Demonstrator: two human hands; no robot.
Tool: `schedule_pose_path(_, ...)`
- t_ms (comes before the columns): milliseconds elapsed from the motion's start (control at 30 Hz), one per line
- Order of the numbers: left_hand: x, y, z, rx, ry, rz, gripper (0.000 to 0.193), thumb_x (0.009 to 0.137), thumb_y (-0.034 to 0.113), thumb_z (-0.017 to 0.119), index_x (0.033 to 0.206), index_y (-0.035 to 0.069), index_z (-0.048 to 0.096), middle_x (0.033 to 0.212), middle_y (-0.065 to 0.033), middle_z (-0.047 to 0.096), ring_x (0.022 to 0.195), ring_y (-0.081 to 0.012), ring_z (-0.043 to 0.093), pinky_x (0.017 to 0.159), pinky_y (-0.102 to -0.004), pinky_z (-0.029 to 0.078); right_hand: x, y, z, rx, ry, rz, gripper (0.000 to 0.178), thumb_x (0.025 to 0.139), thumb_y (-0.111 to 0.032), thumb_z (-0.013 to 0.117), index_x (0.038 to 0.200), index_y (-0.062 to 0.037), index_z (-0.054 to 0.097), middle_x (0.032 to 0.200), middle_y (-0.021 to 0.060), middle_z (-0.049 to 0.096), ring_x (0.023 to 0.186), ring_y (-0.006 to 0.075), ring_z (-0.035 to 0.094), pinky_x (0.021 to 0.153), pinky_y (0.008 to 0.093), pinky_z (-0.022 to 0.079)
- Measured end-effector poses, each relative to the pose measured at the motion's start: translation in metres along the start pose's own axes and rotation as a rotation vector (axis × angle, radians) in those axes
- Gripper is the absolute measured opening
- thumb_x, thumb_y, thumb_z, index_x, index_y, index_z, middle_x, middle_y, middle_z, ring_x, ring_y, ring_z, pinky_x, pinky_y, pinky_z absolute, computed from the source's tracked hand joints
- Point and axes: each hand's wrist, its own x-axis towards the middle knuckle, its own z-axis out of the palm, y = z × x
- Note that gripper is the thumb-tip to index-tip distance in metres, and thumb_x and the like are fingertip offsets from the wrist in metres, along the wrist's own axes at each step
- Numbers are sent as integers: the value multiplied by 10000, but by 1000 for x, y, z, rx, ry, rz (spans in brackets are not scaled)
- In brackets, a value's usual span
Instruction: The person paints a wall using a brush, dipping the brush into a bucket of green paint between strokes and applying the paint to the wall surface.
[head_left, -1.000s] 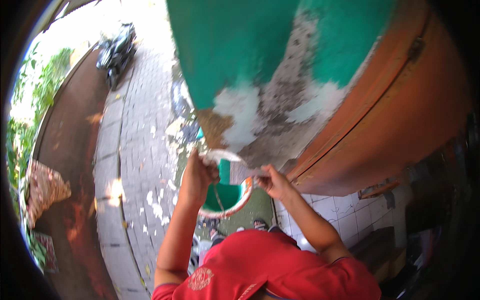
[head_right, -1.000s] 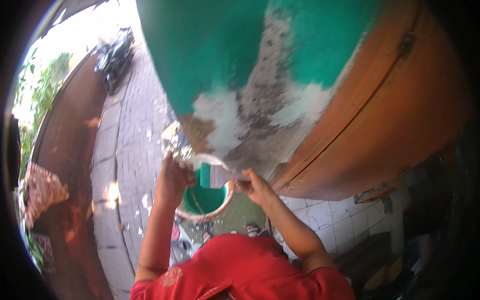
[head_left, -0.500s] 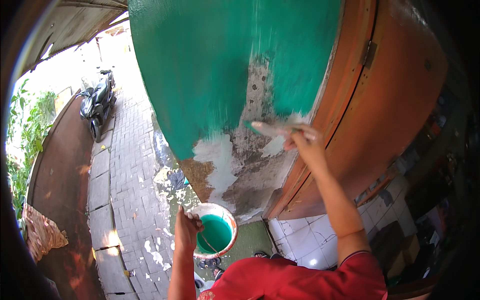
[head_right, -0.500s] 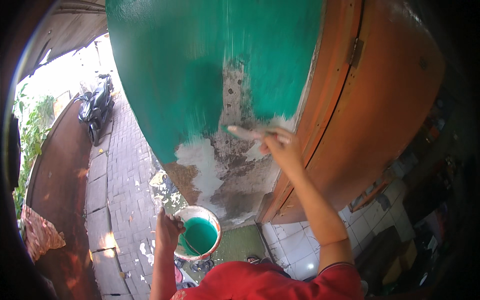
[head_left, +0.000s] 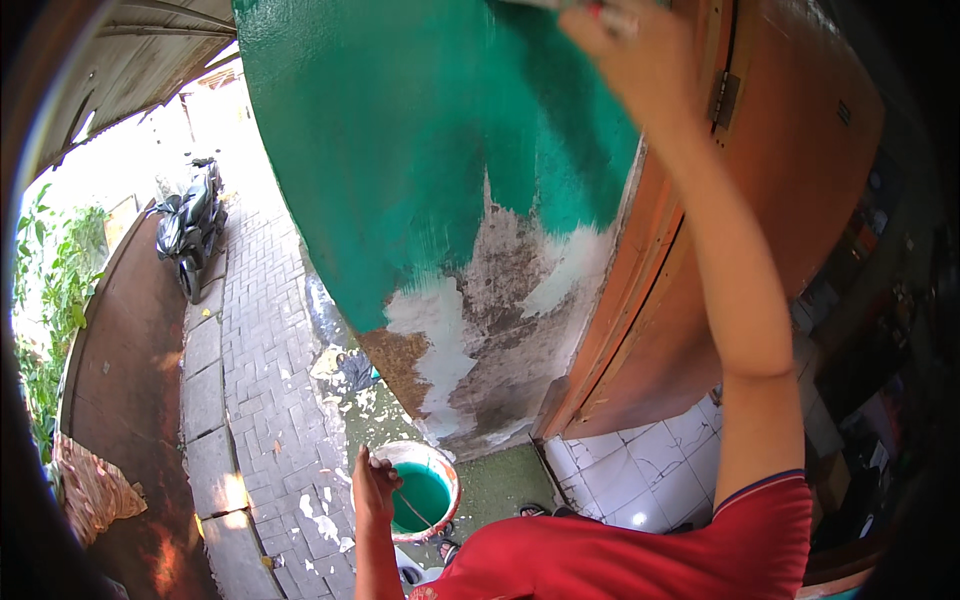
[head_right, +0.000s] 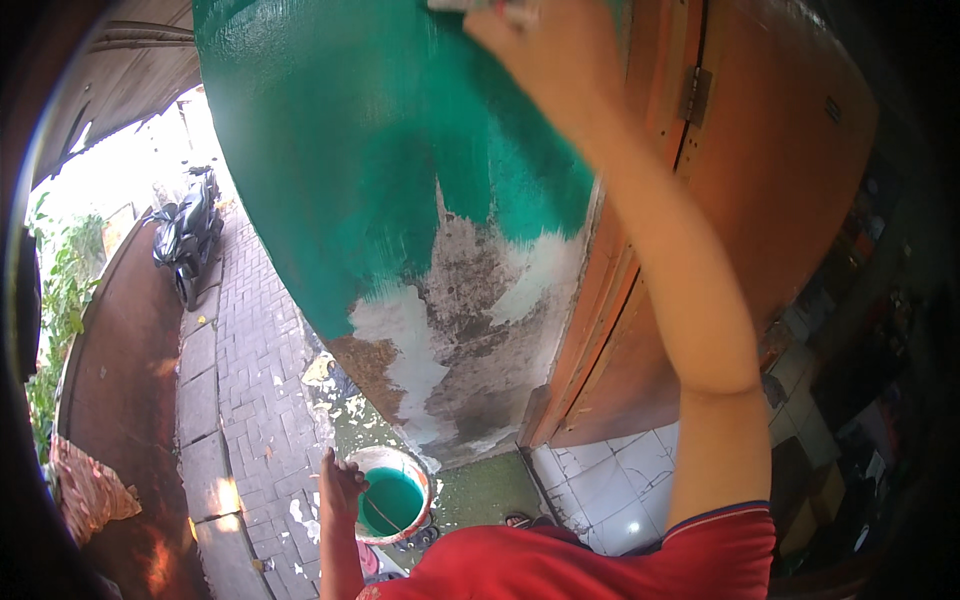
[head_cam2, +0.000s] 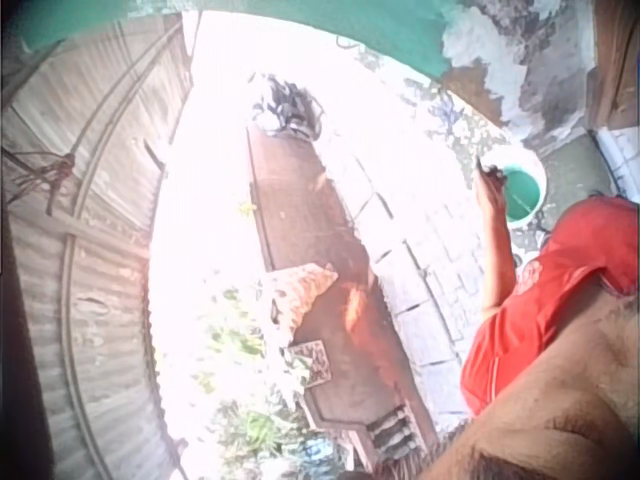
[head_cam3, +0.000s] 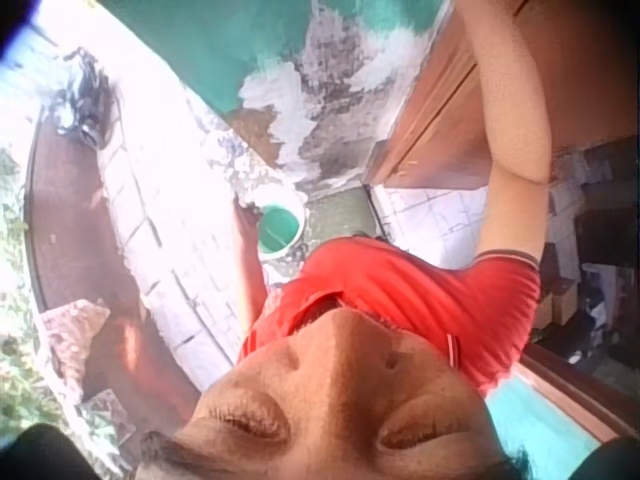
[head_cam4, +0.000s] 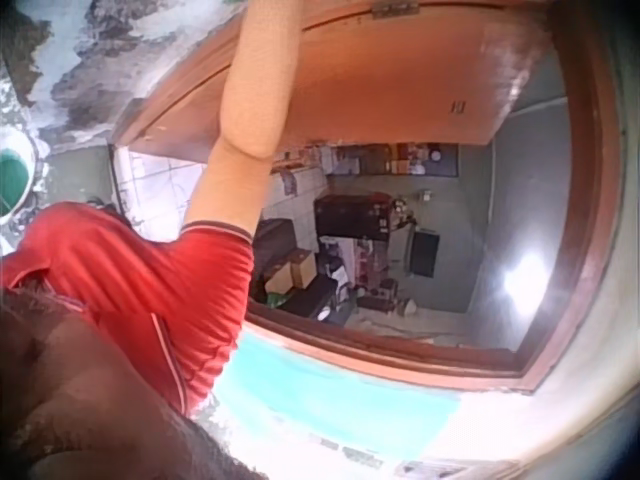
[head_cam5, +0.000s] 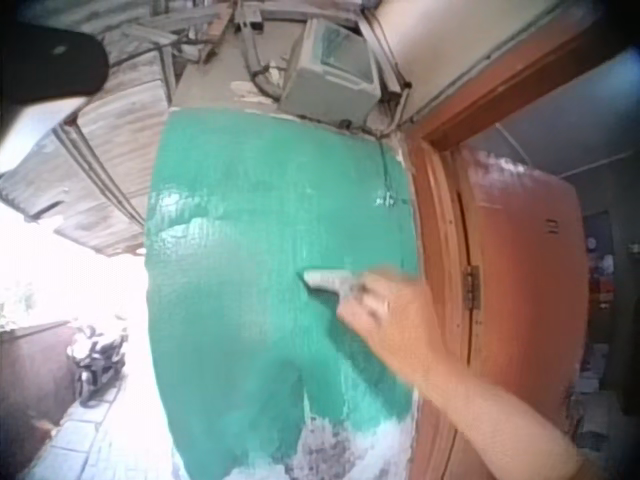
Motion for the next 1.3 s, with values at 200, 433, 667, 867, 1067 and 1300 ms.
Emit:
schedule_pose_path(200, 6, -2, -23, -29, 72, 1, 377, 926, 468, 542, 730, 170, 419, 674, -20, 489, 556, -157, 480, 499, -310, 363, -177, -1, 15, 43, -322, 103, 401, 767, -177, 743, 1140, -102, 615, 927, 104, 566, 753, 299, 606, 647, 378, 514)
schedule_pose_path(433, 21, -21, -41, -14, 69, 15, 360, 913, 454, 565, 769, 155, 425, 671, -35, 507, 547, -155, 484, 480, -299, 364, -323, -17, 7, 187, -557, 390, 332, 761, -110, 732, 1084, -101, 657, 837, 72, 577, 695, 253, 615, 609, 336, 511)
schedule_pose_path(667, 24, -33, -52, 19, 107, -17, 347, 892, 445, 596, 832, 140, 443, 657, -37, 499, 534, -144, 480, 467, -280, 373, -188, -20, 10, 446, -547, 566, 119, 863, -108, 629, 944, -34, 677, 867, 67, 619, 721, 120, 552, 605, 280, 457)
schedule_pose_path(867, 18, -32, -60, 32, 147, -51, 362, 896, 449, 586, 766, 151, 426, 644, -26, 480, 527, -144, 476, 457, -279, 360, 1, -4, 14, 136, -290, 315, 245, 779, -291, 728, 783, -55, 661, 628, 52, 574, 590, 144, 535, 553, 316, 433)
schedule_pose_path(1067, 14, -36, -52, 57, 127, -75, 379, 908, 442, 560, 695, 163, 417, 636, -16, 479, 524, -149, 476, 457, -286, 353, 77, -20, 3, 12, 119, -206, 181, 806, -123, 641, 828, 56, 654, 722, 186, 635, 669, 192, 609, 582, 335, 453)
schedule_pose_path(1300, 11, -34, -69, -17, 159, -33, 326, 911, 400, 578, 814, 132, 420, 662, -44, 496, 535, -155, 481, 457, -292, 371, -118, -14, 45, 17, -213, -50, 277, 786, -191, 705, 1002, -37, 628, 820, 110, 578, 726, 235, 606, 597, 351, 491)
